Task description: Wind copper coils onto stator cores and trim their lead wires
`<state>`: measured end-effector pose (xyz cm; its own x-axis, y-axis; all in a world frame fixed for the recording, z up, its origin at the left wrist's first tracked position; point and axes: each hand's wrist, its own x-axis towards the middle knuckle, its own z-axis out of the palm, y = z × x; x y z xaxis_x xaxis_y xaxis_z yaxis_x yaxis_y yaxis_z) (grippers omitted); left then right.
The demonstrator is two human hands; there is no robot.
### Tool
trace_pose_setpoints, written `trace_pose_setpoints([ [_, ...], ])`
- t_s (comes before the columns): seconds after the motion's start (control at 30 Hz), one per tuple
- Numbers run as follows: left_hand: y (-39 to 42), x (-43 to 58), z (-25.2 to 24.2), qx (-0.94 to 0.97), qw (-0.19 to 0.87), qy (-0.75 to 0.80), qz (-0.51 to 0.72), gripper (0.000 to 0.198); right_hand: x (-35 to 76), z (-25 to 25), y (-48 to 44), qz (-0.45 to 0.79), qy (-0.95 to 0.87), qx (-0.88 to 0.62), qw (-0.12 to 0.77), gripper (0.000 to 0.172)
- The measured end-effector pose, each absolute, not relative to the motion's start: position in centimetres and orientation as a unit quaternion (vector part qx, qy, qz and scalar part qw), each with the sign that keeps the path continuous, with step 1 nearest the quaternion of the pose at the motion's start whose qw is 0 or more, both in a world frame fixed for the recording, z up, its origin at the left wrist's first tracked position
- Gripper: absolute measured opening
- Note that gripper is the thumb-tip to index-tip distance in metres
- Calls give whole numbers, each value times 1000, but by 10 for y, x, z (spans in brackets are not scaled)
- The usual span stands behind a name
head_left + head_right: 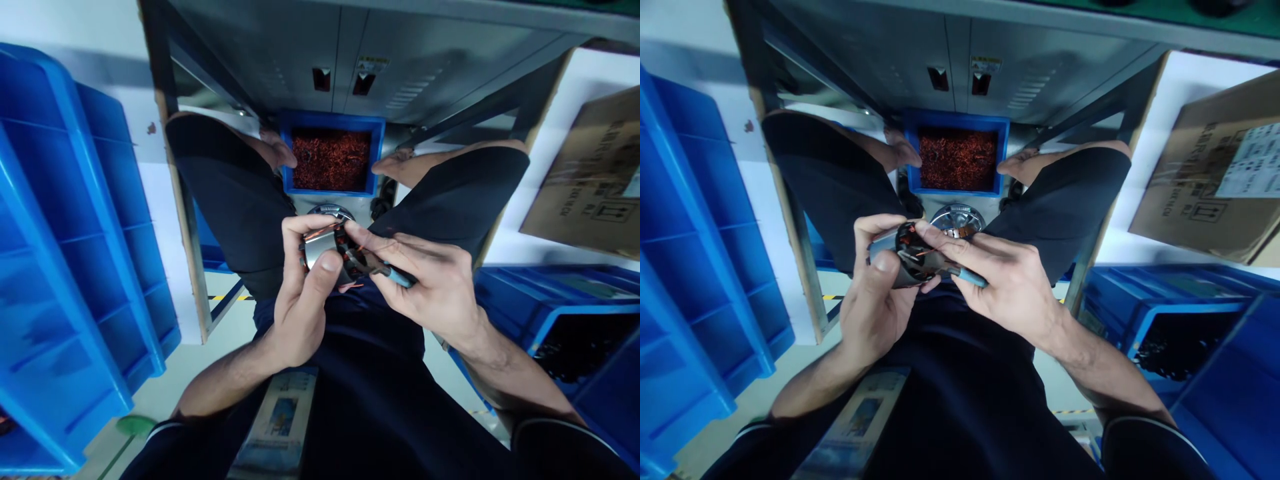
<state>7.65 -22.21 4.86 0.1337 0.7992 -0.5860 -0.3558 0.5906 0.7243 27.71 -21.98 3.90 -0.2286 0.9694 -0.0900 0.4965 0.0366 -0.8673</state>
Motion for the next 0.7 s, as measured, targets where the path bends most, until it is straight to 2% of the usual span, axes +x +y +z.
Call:
trace_pose_setpoints([
  [0.17, -226, 70, 35, 267, 703, 515, 410, 37, 278, 34, -215, 491, -594, -565, 294, 38],
  [0.3, -227, 54, 31, 469, 562, 539, 417, 39, 273, 38, -215, 579, -550, -522, 300, 33],
  [0.4, -228, 45, 31, 559, 483, 528, 419, 43, 264, 38, -214, 576, -582, -490, 300, 28],
  [0.5, -232, 39, 35, 476, 522, 526, 473, 68, 254, 38, -207, 538, -638, -456, 310, 35],
  [0.6, -243, 33, 41, 372, 591, 512, 501, 95, 246, 45, -197, 520, -686, -396, 320, 30],
  [0.7, -258, 28, 41, 368, 583, 466, 555, 94, 242, 53, -193, 523, -728, -320, 307, 17],
])
